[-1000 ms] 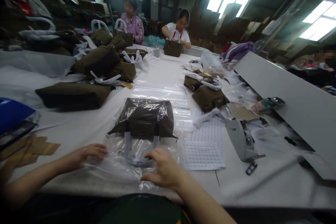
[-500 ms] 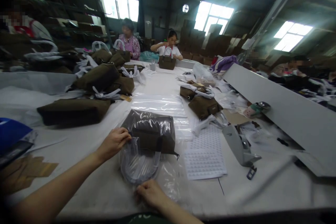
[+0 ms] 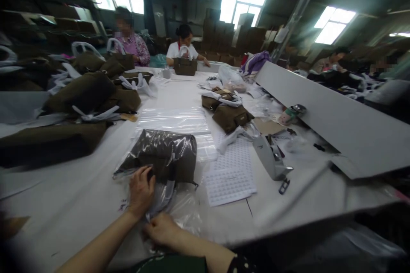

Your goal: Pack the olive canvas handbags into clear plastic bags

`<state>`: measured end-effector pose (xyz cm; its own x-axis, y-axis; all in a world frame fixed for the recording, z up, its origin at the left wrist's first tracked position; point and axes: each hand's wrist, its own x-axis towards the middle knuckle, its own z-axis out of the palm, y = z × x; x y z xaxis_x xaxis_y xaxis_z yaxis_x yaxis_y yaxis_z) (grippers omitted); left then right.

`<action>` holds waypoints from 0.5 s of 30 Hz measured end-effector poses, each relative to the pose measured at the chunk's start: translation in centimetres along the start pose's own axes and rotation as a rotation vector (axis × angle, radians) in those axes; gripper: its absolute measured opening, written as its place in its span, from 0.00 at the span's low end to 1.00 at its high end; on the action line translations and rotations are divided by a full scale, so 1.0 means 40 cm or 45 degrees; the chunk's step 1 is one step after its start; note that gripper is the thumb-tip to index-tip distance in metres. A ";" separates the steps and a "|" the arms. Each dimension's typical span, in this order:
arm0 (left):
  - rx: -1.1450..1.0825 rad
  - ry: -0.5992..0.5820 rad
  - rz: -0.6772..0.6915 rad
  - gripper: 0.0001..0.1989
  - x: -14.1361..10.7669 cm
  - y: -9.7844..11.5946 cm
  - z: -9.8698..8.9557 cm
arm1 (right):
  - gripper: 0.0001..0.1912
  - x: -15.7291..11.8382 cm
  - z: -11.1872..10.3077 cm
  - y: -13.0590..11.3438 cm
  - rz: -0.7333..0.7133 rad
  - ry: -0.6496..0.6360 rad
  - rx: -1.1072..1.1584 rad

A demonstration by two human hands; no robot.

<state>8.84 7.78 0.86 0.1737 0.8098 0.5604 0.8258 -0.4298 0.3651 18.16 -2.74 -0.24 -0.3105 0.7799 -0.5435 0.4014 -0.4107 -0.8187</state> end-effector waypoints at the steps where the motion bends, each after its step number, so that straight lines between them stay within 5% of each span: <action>1: -0.003 0.018 0.000 0.16 -0.006 0.005 0.010 | 0.12 -0.024 -0.015 -0.008 -0.094 -0.019 -0.113; 4: -0.016 0.006 0.023 0.18 -0.007 0.006 0.030 | 0.15 -0.138 -0.110 -0.018 -0.505 -0.139 -0.247; 6: -0.028 -0.010 0.036 0.18 -0.003 0.002 0.035 | 0.15 -0.235 -0.222 0.007 -0.659 -0.024 -0.067; 9: -0.049 -0.019 0.047 0.18 0.001 -0.003 0.037 | 0.10 -0.372 -0.452 0.112 -0.522 0.945 0.187; 12: -0.047 -0.020 0.039 0.18 0.002 -0.004 0.037 | 0.20 -0.468 -0.707 0.263 -0.398 1.845 0.301; 15: -0.054 0.008 0.039 0.19 0.000 -0.005 0.036 | 0.32 -0.515 -0.913 0.401 -0.211 2.091 0.168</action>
<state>9.45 8.44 -0.28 0.1954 0.7934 0.5765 0.7964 -0.4714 0.3789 62.48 -8.13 4.60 0.8774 0.4160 0.2389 0.3613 -0.2453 -0.8996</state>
